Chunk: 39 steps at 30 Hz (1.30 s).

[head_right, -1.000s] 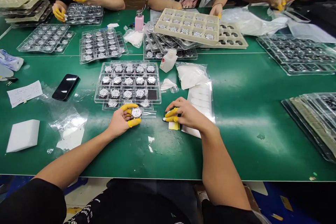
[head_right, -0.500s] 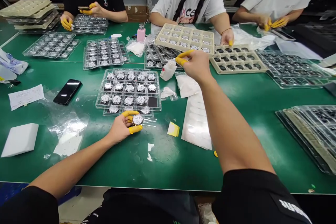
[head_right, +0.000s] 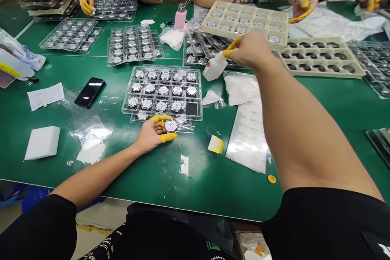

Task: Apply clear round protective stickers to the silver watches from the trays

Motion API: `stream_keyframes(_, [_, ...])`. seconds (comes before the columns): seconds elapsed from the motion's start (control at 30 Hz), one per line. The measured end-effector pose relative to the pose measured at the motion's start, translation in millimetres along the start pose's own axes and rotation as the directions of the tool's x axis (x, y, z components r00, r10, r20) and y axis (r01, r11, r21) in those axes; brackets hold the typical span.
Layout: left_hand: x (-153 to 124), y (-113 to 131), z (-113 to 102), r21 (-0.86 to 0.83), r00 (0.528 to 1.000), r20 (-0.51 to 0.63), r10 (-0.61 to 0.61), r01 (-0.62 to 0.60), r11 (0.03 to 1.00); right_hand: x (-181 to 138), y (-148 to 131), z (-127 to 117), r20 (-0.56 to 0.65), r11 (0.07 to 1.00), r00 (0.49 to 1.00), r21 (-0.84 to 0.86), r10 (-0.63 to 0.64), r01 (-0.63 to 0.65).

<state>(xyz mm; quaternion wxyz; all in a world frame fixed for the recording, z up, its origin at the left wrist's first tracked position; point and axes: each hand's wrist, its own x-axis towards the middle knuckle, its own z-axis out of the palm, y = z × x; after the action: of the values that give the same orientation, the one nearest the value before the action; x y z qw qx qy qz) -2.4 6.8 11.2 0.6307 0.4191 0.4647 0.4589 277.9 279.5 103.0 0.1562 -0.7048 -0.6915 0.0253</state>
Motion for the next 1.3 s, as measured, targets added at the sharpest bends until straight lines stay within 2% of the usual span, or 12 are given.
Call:
stream_keyframes(0.13, [3,-1,-1,0.007,1.0,0.002,0.03,-0.03,1.0,8,5,6,0.084,0.995,0.994,-0.071,0.069,-0.063])
stream_keyframes(0.33, [4,-5,-3,0.071,0.998,-0.006,0.062,-0.062,0.996,-5,-7,-2,-0.19,0.991,0.979,0.098,-0.076,0.096])
stream_keyframes(0.4, [4,-7,-4,0.087,0.998,0.0,0.069,-0.069,0.994,-47,-23,-6,-0.262,0.957,0.961,0.243,-0.091,0.157])
stream_keyframes(0.5, [5,-9,-4,0.09,0.997,-0.001,0.071,-0.071,0.993,-146,-52,1,-0.38,0.752,0.882,0.485,-0.28,0.447])
stream_keyframes(0.57, [8,-11,-5,0.074,0.998,0.01,0.066,-0.066,0.995,-208,-68,17,-0.286,0.583,0.8,0.563,-0.527,0.586])
stream_keyframes(0.6, [9,-11,-5,0.058,0.998,0.023,0.06,-0.062,0.996,-230,-73,27,-0.258,0.551,0.767,0.567,-0.588,0.613])
stream_keyframes(0.67, [10,-12,-6,0.036,0.998,0.043,0.044,-0.046,0.998,-255,-77,43,-0.234,0.576,0.763,0.534,-0.602,0.619])
stream_keyframes(0.77, [11,-12,-7,0.051,0.999,0.033,0.023,-0.025,0.998,-257,-71,55,-0.209,0.652,0.797,0.479,-0.566,0.588])
stream_keyframes(0.9, [10,-13,-8,0.085,0.997,0.073,0.01,-0.017,0.996,-253,-65,54,-0.146,0.601,0.761,0.527,-0.632,0.601])
stream_keyframes(1.03, [9,-12,-7,0.061,0.996,0.087,-0.011,0.005,0.998,-258,-64,50,-0.17,0.689,0.822,0.469,-0.544,0.553])
stream_keyframes(1.17, [8,-12,-7,0.055,0.995,0.1,-0.014,0.009,0.998,-259,-61,51,-0.125,0.624,0.779,0.527,-0.615,0.577])
stream_keyframes(1.3, [7,-13,-7,0.109,0.998,0.07,0.0,-0.007,0.994,-257,-59,53,-0.184,0.676,0.837,0.513,-0.516,0.529])
